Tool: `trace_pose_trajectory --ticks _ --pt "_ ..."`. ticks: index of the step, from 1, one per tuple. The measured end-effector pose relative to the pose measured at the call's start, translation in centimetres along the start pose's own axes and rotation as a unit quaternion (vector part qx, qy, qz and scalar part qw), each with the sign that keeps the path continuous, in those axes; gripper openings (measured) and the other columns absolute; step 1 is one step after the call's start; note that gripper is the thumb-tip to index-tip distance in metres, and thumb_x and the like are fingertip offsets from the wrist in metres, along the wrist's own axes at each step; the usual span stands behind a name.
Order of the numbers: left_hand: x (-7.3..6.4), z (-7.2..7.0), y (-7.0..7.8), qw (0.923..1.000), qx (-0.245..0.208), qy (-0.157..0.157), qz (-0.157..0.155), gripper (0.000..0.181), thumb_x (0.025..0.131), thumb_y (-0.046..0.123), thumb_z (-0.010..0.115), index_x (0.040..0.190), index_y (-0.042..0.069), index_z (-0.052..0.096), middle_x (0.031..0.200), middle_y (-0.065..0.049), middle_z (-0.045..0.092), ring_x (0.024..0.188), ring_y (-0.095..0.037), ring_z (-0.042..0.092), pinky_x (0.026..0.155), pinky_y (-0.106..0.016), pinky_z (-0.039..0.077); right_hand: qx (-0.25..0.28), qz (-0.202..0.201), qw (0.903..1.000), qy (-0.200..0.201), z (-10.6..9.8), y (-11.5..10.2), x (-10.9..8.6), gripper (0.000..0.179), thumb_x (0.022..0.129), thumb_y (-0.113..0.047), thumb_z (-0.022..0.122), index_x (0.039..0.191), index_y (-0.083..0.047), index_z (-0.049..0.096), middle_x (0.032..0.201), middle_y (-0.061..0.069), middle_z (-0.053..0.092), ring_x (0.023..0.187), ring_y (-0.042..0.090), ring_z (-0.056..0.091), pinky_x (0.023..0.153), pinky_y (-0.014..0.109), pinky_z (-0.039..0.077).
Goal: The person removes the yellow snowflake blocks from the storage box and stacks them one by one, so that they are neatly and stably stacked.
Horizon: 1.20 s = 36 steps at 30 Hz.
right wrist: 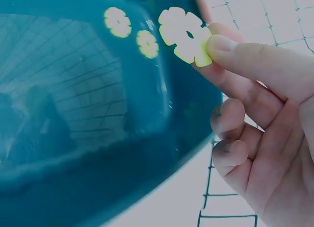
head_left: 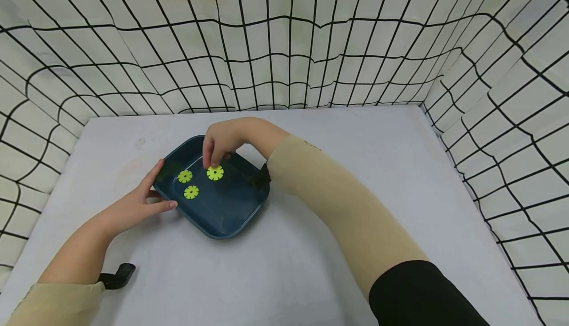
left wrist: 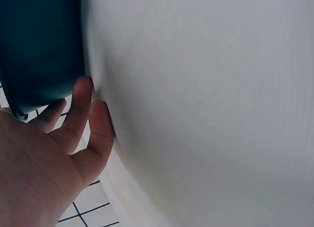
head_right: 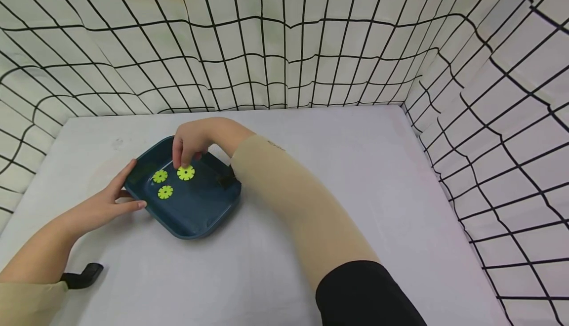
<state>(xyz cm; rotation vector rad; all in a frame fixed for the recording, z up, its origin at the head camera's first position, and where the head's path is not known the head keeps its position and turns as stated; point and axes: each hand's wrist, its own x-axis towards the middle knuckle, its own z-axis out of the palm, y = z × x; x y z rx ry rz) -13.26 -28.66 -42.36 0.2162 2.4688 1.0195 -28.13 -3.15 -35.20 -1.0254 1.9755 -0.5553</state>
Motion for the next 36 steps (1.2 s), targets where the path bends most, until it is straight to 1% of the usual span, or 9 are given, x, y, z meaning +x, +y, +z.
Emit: trace_pose_trajectory --ticks 4,6,10,16,19,21,27,31,36 --pt "0.0 0.0 -0.1 1.0000 0.006 0.002 -0.004 0.105 0.096 0.038 0.063 0.154 0.035 -0.024 0.154 -0.032 0.016 0.122 -0.048 0.044 0.091 -0.067 0.040 0.003 -0.002 0.9998 0.022 -0.9 1.1 -1.4 0.011 0.093 -0.017 0.070 0.099 -0.021 0.079 0.099 -0.003 0.071 0.074 0.015 0.054 0.069 0.029 0.042" --pt "0.0 0.1 0.0 0.9999 0.010 0.004 -0.005 0.105 0.096 0.039 0.064 0.154 0.034 -0.023 0.153 -0.032 0.018 0.122 -0.048 0.045 0.090 -0.066 0.041 0.003 0.003 0.9993 0.036 -1.3 1.9 -2.3 0.010 0.093 -0.019 0.072 0.098 -0.024 0.079 0.098 -0.004 0.071 0.076 0.016 0.055 0.068 0.028 0.041" --pt "-0.1 0.0 -0.1 0.9998 0.015 0.008 -0.005 0.105 0.095 0.040 0.064 0.155 0.034 -0.023 0.152 -0.031 0.020 0.122 -0.047 0.045 0.090 -0.065 0.042 0.011 0.021 0.9977 0.064 -2.1 3.6 -4.0 0.011 0.092 -0.020 0.071 0.097 -0.025 0.079 0.098 -0.003 0.071 0.079 0.018 0.057 0.071 0.031 0.044" --pt "-0.1 0.0 -0.1 0.9999 0.008 0.007 -0.004 0.105 0.095 0.040 0.064 0.155 0.034 -0.023 0.153 -0.032 0.017 0.123 -0.048 0.044 0.091 -0.067 0.041 0.045 0.051 0.9937 0.089 -2.5 7.5 -6.8 0.012 0.093 -0.018 0.070 0.099 -0.022 0.078 0.099 0.000 0.070 0.083 0.022 0.057 0.081 0.041 0.047" --pt "-0.1 0.0 -0.1 0.9999 0.008 0.007 -0.006 0.105 0.095 0.040 0.064 0.155 0.034 -0.022 0.154 -0.032 0.017 0.123 -0.049 0.044 0.091 -0.067 0.042 0.057 0.071 0.9910 0.099 -2.2 9.9 -8.3 0.012 0.093 -0.018 0.069 0.100 -0.023 0.078 0.099 0.000 0.071 0.086 0.025 0.058 0.088 0.049 0.046" --pt "-0.2 0.0 -0.1 0.9999 0.009 0.008 -0.008 0.105 0.095 0.040 0.064 0.155 0.034 -0.022 0.153 -0.032 0.018 0.123 -0.048 0.044 0.090 -0.066 0.042 0.063 0.081 0.9890 0.107 -1.9 11.5 -9.4 0.013 0.094 -0.018 0.069 0.101 -0.023 0.078 0.099 0.001 0.071 0.089 0.027 0.058 0.090 0.051 0.046" --pt "-0.1 0.1 0.0 0.9999 0.007 0.007 -0.008 0.105 0.095 0.040 0.064 0.155 0.035 -0.022 0.152 -0.031 0.020 0.123 -0.047 0.044 0.090 -0.066 0.042 0.102 0.117 0.9791 0.131 -0.6 15.8 -12.4 0.016 0.094 -0.019 0.067 0.107 -0.018 0.077 0.101 0.003 0.070 0.093 0.032 0.057 0.088 0.046 0.046" --pt "-0.1 0.1 -0.1 0.9999 0.004 0.007 -0.008 0.105 0.095 0.040 0.064 0.154 0.036 -0.022 0.153 -0.031 0.019 0.124 -0.048 0.043 0.090 -0.065 0.043 0.134 0.131 0.9706 0.151 0.1 17.4 -13.5 0.018 0.093 -0.020 0.068 0.108 -0.018 0.077 0.100 0.004 0.070 0.091 0.031 0.057 0.086 0.043 0.046" --pt "-0.1 0.1 -0.1 0.9999 0.005 0.009 -0.006 0.105 0.095 0.040 0.064 0.155 0.035 -0.022 0.152 -0.032 0.021 0.123 -0.048 0.044 0.091 -0.066 0.042 0.149 0.122 0.9675 0.164 0.8 18.3 -13.5 0.020 0.093 -0.020 0.069 0.110 -0.015 0.077 0.101 0.003 0.071 0.087 0.026 0.056 0.081 0.039 0.045"
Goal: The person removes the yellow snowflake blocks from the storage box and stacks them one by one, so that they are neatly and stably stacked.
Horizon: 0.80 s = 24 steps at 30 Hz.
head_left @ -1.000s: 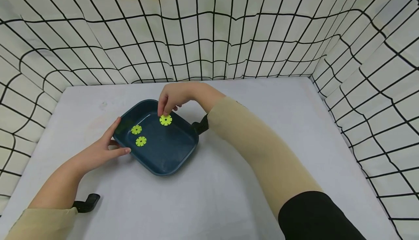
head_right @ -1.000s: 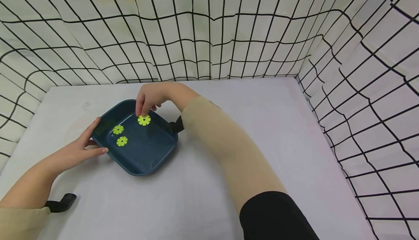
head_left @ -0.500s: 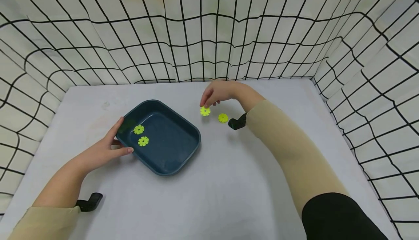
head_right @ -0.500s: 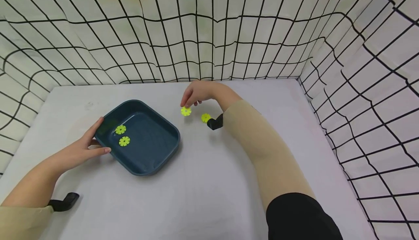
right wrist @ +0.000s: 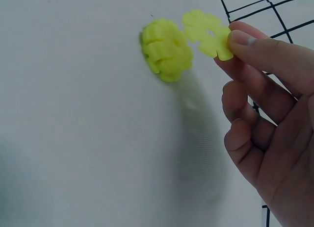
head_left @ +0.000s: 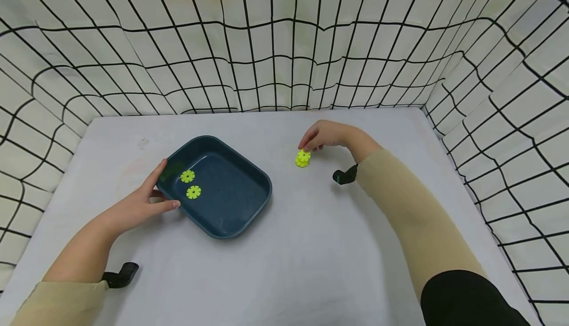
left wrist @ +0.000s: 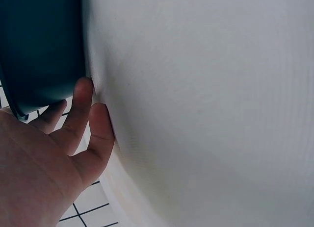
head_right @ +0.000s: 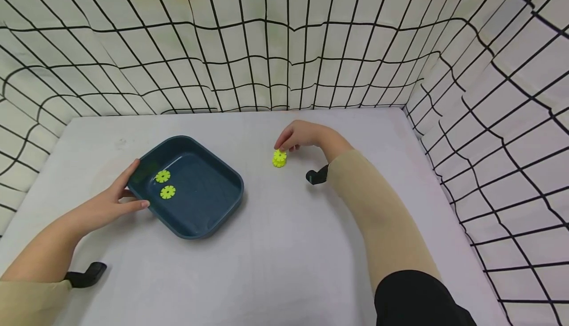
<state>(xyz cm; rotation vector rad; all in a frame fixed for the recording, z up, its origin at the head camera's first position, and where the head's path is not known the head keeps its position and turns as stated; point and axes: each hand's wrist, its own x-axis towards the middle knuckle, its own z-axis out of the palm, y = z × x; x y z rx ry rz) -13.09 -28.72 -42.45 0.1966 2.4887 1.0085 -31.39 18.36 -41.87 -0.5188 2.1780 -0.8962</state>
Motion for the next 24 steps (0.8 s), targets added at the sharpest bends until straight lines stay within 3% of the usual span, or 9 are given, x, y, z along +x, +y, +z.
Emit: trace_pose_trajectory --ticks 10,24 --pt "0.0 0.0 0.3 1.0000 -0.001 -0.001 -0.001 0.105 0.095 0.041 0.065 0.155 0.035 -0.022 0.152 -0.030 0.020 0.123 -0.046 0.045 0.090 -0.064 0.043 -0.007 -0.002 1.0000 0.006 0.9 0.3 0.5 0.018 0.093 -0.020 0.068 0.108 -0.016 0.078 0.105 0.002 0.071 0.090 0.024 0.056 0.080 0.034 0.047" --pt "-0.3 0.0 0.2 1.0000 -0.001 0.003 -0.005 0.106 0.094 0.042 0.065 0.155 0.035 -0.021 0.152 -0.030 0.020 0.122 -0.046 0.044 0.091 -0.066 0.041 -0.002 0.003 0.9999 0.010 1.2 0.5 1.0 0.018 0.093 -0.017 0.069 0.108 -0.014 0.078 0.099 0.004 0.069 0.081 0.019 0.054 0.076 0.030 0.045"
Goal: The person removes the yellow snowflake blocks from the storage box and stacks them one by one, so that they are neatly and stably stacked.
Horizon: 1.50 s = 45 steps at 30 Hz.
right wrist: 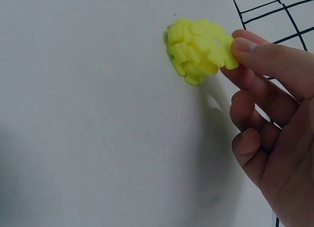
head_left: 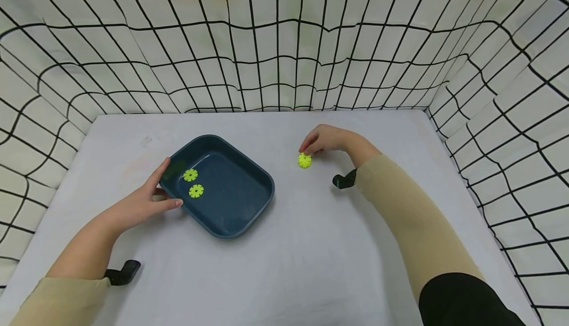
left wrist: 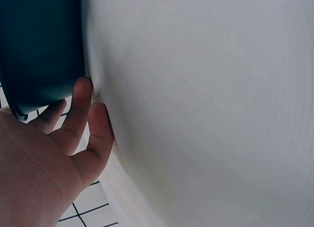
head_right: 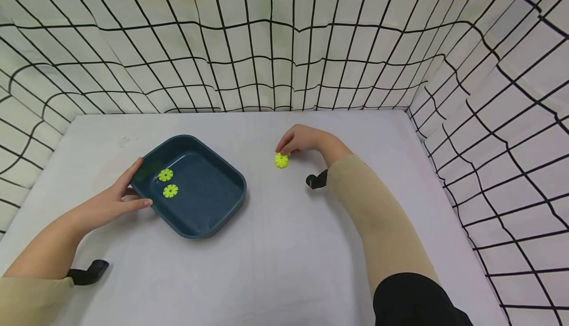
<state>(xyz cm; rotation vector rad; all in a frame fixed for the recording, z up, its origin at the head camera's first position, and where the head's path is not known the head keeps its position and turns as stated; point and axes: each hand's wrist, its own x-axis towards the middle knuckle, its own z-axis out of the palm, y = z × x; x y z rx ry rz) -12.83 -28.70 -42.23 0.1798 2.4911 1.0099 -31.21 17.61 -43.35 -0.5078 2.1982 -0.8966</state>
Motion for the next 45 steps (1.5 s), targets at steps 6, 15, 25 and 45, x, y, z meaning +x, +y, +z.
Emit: trace_pose_trajectory --ticks 6,15,25,45 --pt "-0.2 0.0 0.1 1.0000 -0.003 -0.002 0.000 0.106 0.094 0.041 0.065 0.155 0.034 -0.022 0.153 -0.031 0.019 0.124 -0.047 0.044 0.091 -0.066 0.041 -0.006 -0.004 1.0000 0.004 0.1 0.2 0.2 0.018 0.093 -0.018 0.070 0.108 -0.015 0.078 0.102 0.002 0.070 0.084 0.019 0.055 0.077 0.030 0.045" --pt "-0.1 0.1 0.0 1.0000 -0.003 -0.002 0.005 0.107 0.095 0.039 0.066 0.154 0.034 -0.023 0.152 -0.032 0.021 0.123 -0.047 0.045 0.091 -0.063 0.043 -0.021 -0.002 0.9998 0.007 0.2 0.0 0.0 0.019 0.093 -0.020 0.069 0.109 -0.015 0.078 0.107 0.002 0.070 0.092 0.020 0.055 0.082 0.031 0.044" --pt "0.1 0.2 -0.3 1.0000 -0.004 -0.001 0.008 0.107 0.095 0.038 0.066 0.155 0.034 -0.022 0.152 -0.032 0.020 0.122 -0.047 0.046 0.090 -0.062 0.044 -0.051 -0.005 0.9987 0.008 0.4 0.5 -0.4 0.025 0.092 -0.025 0.070 0.117 -0.021 0.074 0.107 0.002 0.064 0.099 0.020 0.051 0.087 0.034 0.040" --pt "0.2 0.1 -0.2 1.0000 0.003 0.005 0.005 0.107 0.094 0.040 0.066 0.155 0.033 -0.021 0.152 -0.031 0.022 0.121 -0.046 0.047 0.090 -0.065 0.042 -0.077 -0.022 0.9965 0.023 2.0 1.1 -1.8 0.043 0.085 -0.026 0.079 0.127 -0.030 0.069 0.116 0.001 0.055 0.109 0.021 0.048 0.093 0.035 0.044"
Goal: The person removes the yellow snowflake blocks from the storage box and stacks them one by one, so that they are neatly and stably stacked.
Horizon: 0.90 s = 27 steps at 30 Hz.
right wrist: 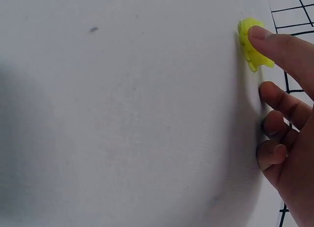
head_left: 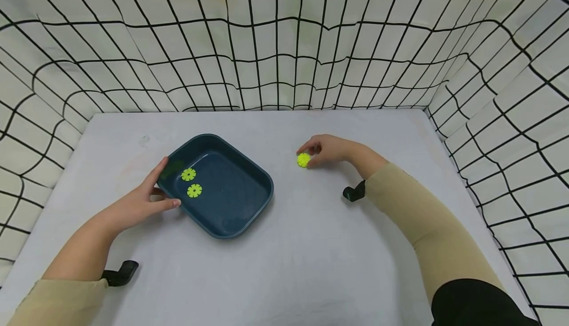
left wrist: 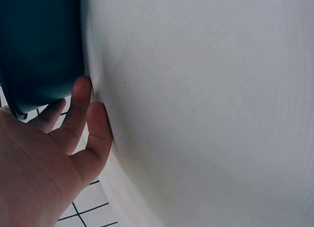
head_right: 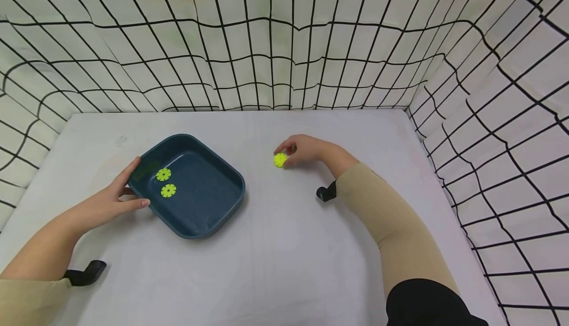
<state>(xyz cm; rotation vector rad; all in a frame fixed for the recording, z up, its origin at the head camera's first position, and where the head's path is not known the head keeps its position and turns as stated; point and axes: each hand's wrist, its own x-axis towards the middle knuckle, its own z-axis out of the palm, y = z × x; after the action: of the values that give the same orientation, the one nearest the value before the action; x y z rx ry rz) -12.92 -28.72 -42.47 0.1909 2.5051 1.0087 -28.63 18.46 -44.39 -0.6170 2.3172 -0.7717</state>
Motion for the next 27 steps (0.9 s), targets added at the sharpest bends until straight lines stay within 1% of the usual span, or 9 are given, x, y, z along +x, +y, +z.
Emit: trace_pose_trajectory --ticks 4,9,12,19,27 --pt "-0.02 -0.01 0.00 1.0000 -0.001 -0.002 -0.003 0.107 0.094 0.040 0.066 0.155 0.033 -0.021 0.152 -0.031 0.021 0.121 -0.045 0.047 0.090 -0.064 0.042 -0.010 0.001 0.9999 0.003 0.11 0.17 0.13 0.041 0.085 -0.028 0.080 0.125 -0.032 0.069 0.118 -0.002 0.056 0.110 0.019 0.049 0.095 0.034 0.044" --pt "-0.06 -0.04 0.07 1.0000 0.001 -0.001 0.000 0.107 0.094 0.040 0.066 0.155 0.033 -0.021 0.152 -0.031 0.022 0.120 -0.044 0.048 0.090 -0.063 0.043 -0.010 -0.001 0.9999 0.003 0.14 0.12 0.05 0.041 0.085 -0.029 0.080 0.124 -0.034 0.070 0.119 -0.002 0.056 0.112 0.019 0.049 0.096 0.035 0.044" --pt "-0.06 -0.05 0.12 1.0000 0.003 0.000 0.001 0.107 0.094 0.040 0.067 0.155 0.032 -0.021 0.152 -0.031 0.021 0.120 -0.045 0.048 0.090 -0.065 0.042 -0.010 -0.001 0.9999 0.003 0.17 0.10 0.06 0.042 0.085 -0.029 0.080 0.125 -0.035 0.069 0.119 -0.003 0.056 0.112 0.019 0.049 0.096 0.035 0.043" --pt "-0.03 -0.01 0.26 1.0000 0.000 -0.001 -0.001 0.108 0.094 0.040 0.067 0.155 0.033 -0.021 0.153 -0.032 0.020 0.121 -0.046 0.046 0.091 -0.067 0.041 -0.010 -0.001 0.9999 0.003 0.16 0.39 0.08 0.049 0.084 -0.028 0.080 0.131 -0.032 0.065 0.118 -0.001 0.055 0.111 0.019 0.048 0.096 0.035 0.043" --pt "-0.08 0.03 0.26 1.0000 0.001 0.001 0.000 0.107 0.094 0.040 0.066 0.155 0.033 -0.021 0.153 -0.032 0.019 0.121 -0.046 0.047 0.091 -0.067 0.041 -0.016 -0.009 0.9998 0.009 0.17 0.44 0.07 0.044 0.086 -0.027 0.079 0.128 -0.027 0.069 0.115 0.000 0.057 0.109 0.019 0.049 0.095 0.036 0.042"
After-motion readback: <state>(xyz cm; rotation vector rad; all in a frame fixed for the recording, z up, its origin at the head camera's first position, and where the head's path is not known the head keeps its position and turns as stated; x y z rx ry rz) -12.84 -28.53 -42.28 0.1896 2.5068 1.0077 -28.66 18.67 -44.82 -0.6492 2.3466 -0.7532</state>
